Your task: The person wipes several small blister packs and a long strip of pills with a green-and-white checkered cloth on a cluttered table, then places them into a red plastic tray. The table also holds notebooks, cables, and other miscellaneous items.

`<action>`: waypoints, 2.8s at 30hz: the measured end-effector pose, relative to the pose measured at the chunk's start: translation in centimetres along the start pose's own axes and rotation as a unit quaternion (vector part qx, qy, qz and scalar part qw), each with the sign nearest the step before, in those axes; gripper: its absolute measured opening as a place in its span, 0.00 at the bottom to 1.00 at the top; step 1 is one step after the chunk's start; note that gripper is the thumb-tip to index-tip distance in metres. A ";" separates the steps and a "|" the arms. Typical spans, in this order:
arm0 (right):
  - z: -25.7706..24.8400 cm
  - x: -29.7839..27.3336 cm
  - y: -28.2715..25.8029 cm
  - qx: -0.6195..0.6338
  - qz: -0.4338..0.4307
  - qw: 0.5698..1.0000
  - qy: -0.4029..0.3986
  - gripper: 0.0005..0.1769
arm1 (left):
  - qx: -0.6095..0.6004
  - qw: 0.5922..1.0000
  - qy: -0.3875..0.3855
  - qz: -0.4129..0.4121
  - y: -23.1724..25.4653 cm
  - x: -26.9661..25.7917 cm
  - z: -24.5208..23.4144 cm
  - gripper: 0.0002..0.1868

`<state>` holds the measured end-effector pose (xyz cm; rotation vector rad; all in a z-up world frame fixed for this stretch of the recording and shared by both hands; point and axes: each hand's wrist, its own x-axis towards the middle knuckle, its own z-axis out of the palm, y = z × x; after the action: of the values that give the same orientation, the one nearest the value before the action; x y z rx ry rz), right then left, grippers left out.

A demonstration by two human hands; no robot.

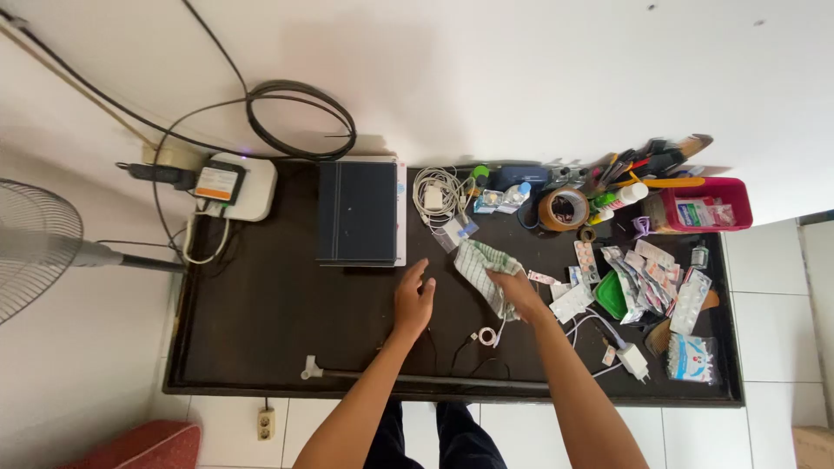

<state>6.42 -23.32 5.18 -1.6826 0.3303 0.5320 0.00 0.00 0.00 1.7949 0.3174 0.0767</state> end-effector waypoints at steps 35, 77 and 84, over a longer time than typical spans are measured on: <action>5.1 -10.4 -4.0 -0.468 -0.465 0.746 -0.085 0.35 | -0.572 0.741 -0.211 -0.281 4.0 1.9 -0.7 0.37; 6.8 -24.6 -15.2 -0.425 -0.510 0.728 0.172 0.51 | -0.784 0.467 -0.373 -0.166 21.7 -8.7 -2.7 0.55; 7.3 -27.6 -13.4 -0.445 -0.516 0.731 0.043 0.73 | -0.751 0.444 -0.412 -0.262 27.7 -7.9 -8.3 0.45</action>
<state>-11.55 -15.91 29.97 -2.4525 -0.9542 -0.3277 -4.66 -0.09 29.59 -0.2801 -0.0250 -0.7465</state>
